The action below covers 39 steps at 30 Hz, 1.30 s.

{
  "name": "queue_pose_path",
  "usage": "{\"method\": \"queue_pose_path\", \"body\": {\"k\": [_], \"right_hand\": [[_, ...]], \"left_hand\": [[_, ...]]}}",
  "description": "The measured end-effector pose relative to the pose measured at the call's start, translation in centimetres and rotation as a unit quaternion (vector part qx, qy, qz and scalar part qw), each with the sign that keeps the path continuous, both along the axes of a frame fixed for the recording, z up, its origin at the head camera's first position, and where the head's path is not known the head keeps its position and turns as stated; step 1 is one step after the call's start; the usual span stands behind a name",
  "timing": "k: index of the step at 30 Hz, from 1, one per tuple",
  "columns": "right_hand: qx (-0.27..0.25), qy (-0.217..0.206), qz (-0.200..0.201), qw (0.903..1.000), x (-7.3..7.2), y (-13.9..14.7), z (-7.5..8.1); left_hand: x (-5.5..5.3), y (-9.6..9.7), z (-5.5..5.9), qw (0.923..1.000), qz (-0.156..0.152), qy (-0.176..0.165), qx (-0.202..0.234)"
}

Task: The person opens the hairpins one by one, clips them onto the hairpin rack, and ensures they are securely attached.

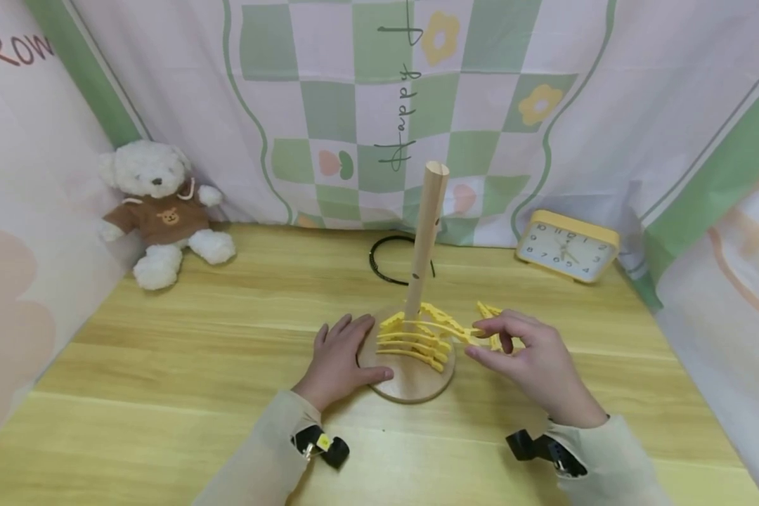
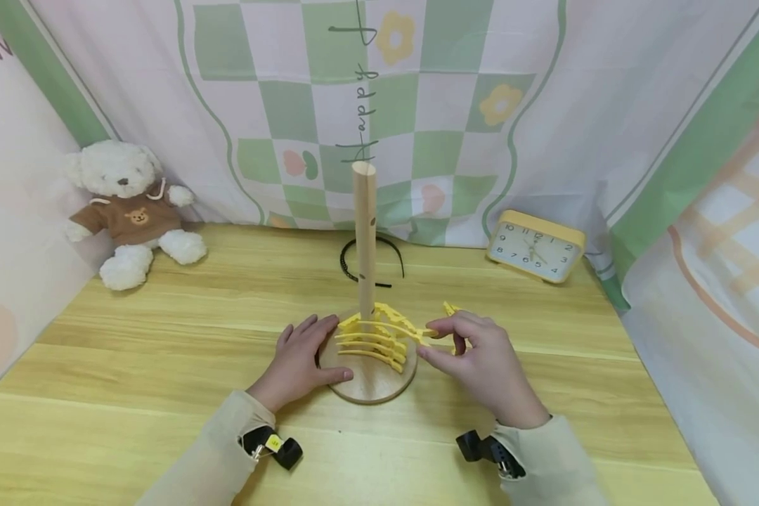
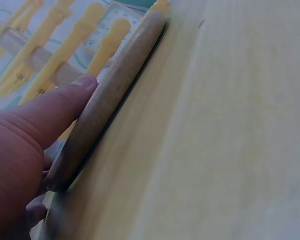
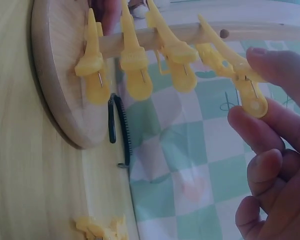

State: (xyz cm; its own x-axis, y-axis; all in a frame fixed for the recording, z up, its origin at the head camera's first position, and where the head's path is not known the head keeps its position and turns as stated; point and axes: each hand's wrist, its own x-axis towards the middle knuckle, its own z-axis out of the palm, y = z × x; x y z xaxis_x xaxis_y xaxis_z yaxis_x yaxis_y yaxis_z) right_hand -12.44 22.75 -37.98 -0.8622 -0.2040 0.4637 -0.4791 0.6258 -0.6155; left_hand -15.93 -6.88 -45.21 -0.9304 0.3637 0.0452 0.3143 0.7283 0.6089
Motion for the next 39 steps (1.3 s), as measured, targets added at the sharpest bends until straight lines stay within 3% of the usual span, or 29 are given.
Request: {"method": "queue_pose_path", "body": {"k": [14,30,39], "right_hand": [[-0.023,0.014,-0.008,0.9996,0.0,-2.0,-0.5],[-0.008,0.032,-0.035,0.9989,0.0,-3.6,-1.4],[-0.024,0.03,-0.021,0.999,-0.1,-3.6,-1.5]], "left_hand": [[0.0,0.0,0.0,0.9999,0.002,0.011,-0.004],[0.1,0.2,0.1,0.9998,0.002,0.018,-0.012],[0.1,0.2,0.1,0.9998,0.005,0.016,-0.008]]}}
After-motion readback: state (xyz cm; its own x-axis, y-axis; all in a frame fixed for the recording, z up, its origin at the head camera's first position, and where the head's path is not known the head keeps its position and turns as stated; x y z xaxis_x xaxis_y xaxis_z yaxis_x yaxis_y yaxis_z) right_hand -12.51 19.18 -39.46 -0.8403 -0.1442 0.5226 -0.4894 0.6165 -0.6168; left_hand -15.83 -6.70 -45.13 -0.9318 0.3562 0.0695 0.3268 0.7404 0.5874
